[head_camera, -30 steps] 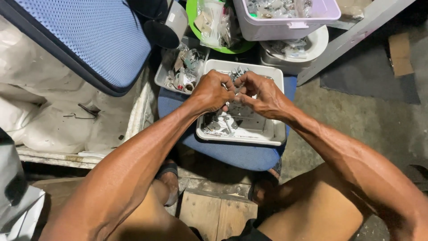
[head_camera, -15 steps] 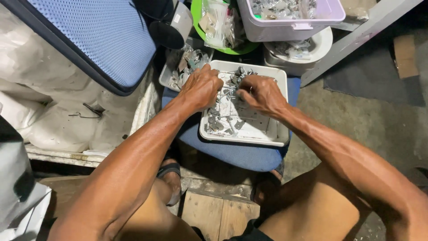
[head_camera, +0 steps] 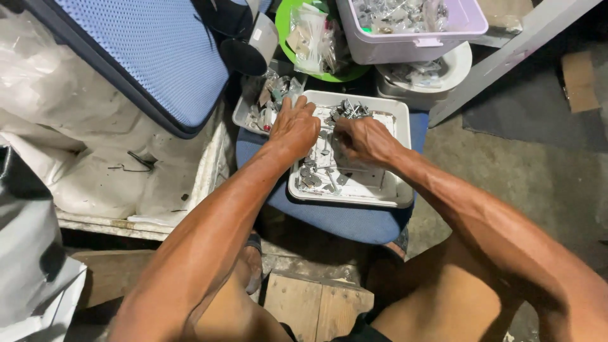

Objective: Sorting and assembling small metal fasteners and components from a tray

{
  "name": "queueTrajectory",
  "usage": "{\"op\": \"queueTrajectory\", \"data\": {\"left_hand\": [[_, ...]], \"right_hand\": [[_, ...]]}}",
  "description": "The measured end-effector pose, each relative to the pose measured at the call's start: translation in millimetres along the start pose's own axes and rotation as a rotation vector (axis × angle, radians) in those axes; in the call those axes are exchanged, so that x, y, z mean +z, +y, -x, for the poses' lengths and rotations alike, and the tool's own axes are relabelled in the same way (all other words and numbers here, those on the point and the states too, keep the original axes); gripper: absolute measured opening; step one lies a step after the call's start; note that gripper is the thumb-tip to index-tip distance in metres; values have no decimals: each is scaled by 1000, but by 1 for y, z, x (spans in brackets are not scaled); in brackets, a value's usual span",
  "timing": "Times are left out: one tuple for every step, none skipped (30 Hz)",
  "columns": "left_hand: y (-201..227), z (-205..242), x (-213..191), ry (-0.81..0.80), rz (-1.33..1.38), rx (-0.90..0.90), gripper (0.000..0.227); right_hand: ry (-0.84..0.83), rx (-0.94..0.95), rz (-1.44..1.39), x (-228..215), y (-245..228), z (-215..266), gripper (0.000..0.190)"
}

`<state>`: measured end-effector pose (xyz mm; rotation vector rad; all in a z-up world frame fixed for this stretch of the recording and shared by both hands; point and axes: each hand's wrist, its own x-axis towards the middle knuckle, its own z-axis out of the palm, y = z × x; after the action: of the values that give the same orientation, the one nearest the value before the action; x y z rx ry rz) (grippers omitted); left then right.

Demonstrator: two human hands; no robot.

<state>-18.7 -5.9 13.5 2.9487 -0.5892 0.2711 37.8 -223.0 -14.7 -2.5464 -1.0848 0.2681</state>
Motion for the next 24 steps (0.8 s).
{"op": "queueTrajectory", "data": {"left_hand": [[-6, -2, 8, 3, 3, -5, 15], [-10, -4, 17, 6, -4, 0, 14], [-15, -7, 25, 9, -11, 5, 14], [-15, -6, 24, 11, -10, 5, 14], [-15, -5, 22, 15, 3, -1, 14], [-16, -4, 20, 16, 13, -6, 13], [-15, -2, 18, 16, 12, -5, 13], [-14, -1, 15, 19, 29, -11, 12], [-12, -1, 13, 21, 45, -17, 11], [-10, -2, 12, 24, 47, -12, 11], [-8, -4, 11, 27, 65, -16, 11], [-6, -6, 10, 29, 82, -18, 10], [-9, -13, 28, 29, 82, -11, 10], [-12, -19, 46, -9, 386, -118, 9], [-14, -26, 65, -50, 689, -228, 9], [-9, -25, 51, -58, 688, -220, 9], [-5, -23, 37, -65, 806, -288, 9], [-2, -20, 22, -70, 923, -363, 10], [1, -19, 18, -76, 922, -363, 10], [1, -18, 12, -63, 976, -407, 10], [2, -17, 7, -50, 1030, -452, 12], [1, -17, 7, -51, 1031, -454, 12], [0, -17, 7, -71, 1058, -467, 14], [-1, -18, 7, -93, 1084, -479, 16]], "right_hand": [[-5, -3, 4, -6, -2, 1, 21], [0, 2, -64, -13, -3, 3, 14], [4, 6, -131, -20, -4, 5, 10], [3, 7, -129, -33, -17, 11, 10], [6, 69, -219, -48, -31, 18, 12], [10, 132, -311, -60, -44, 25, 14], [11, 132, -312, -63, -39, 27, 14], [28, 186, -431, -65, -33, 30, 14], [45, 240, -551, -68, -26, 33, 14], [49, 243, -549, -72, -28, 36, 14], [87, 226, -670, -76, -29, 39, 16], [127, 208, -793, -79, -30, 42, 19], [133, 213, -793, -79, -27, 44, 19], [148, 196, -861, -79, -24, 46, 17], [163, 179, -930, -79, -20, 48, 16], [170, 186, -935, -81, -21, 51, 16], [173, 162, -937, -83, -22, 54, 16], [170, 135, -940, -85, -25, 55, 16], [172, 138, -945, -84, -25, 58, 16], [164, 103, -953, -84, -25, 58, 16], [157, 67, -960, -83, -26, 57, 16], [156, 67, -962, -85, -30, 57, 16], [139, 52, -949, -86, -34, 57, 16], [125, 39, -936, -88, -37, 57, 17]]}}
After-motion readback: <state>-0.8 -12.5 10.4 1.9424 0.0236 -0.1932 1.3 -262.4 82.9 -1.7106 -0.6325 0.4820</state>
